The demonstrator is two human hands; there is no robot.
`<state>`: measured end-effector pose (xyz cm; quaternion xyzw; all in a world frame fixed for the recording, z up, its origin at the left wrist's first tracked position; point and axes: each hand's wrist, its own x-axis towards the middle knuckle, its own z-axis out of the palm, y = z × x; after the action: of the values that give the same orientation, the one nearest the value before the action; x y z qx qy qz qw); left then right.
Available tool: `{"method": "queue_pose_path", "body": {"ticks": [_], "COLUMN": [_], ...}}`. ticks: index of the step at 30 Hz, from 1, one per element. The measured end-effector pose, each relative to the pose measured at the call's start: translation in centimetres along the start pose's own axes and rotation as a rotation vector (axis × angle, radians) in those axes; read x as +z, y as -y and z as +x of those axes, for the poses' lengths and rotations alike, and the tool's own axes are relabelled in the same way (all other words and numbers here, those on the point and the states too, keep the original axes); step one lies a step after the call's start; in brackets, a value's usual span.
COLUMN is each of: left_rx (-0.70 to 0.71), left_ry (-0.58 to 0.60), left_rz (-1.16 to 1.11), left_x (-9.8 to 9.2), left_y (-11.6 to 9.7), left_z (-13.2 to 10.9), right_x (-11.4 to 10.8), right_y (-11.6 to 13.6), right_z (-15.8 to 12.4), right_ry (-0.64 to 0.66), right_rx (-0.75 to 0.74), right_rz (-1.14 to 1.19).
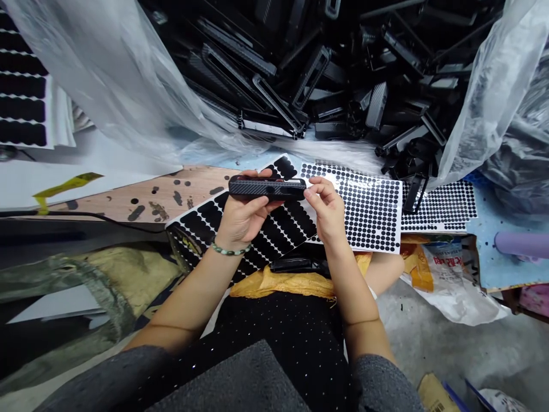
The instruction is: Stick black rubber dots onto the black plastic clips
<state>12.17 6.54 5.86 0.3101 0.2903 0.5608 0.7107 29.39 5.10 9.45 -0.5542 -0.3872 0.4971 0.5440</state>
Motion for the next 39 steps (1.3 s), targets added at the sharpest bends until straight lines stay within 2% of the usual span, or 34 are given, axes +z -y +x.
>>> {"method": "queue_pose_path", "body": {"ticks": [5, 9, 16, 25, 31, 34, 37, 39], "left_rx": [0.055, 0.079, 0.071, 0.154, 0.166, 0.168, 0.197, 0.259], "left_ry": [0.016, 0.048, 0.036, 0.053, 0.055, 0.078, 0.104, 0.14], "left_rz": [0.003, 0.007, 0.038, 0.06, 0.084, 0.059, 0.093, 0.227], "left_x": [0.8, 1.0, 1.1, 1.8, 2.1, 2.1, 1.9, 1.5], "left_y": [-0.3, -0.5, -0.7, -0.8, -1.0, -0.8, -0.3, -0.1], "left_z": [-0.3, -0.4, -0.5, -0.9, -0.9, -1.0, -1.2, -1.1], "right_x": [1.0, 1.0, 0.9, 0.7, 1.1, 1.1, 0.9, 0.3], "right_y": [1.1, 1.2, 1.1, 1.2, 1.3, 0.8, 0.2, 0.2], "right_z": [-0.9, -1.0, -1.0, -1.2, -1.7, -1.6, -1.2, -1.0], "right_ry": [-0.038, -0.043, -0.043, -0.074, -0.194, -0.195, -0.058, 0.019], "right_rx": [-0.059, -0.088, -0.139, -0.254, -0.4, -0.34, -0.21, -0.12], "right_rz": [0.013, -0.04, -0.085, -0.273, -0.43, -0.362, -0.242, -0.178]}}
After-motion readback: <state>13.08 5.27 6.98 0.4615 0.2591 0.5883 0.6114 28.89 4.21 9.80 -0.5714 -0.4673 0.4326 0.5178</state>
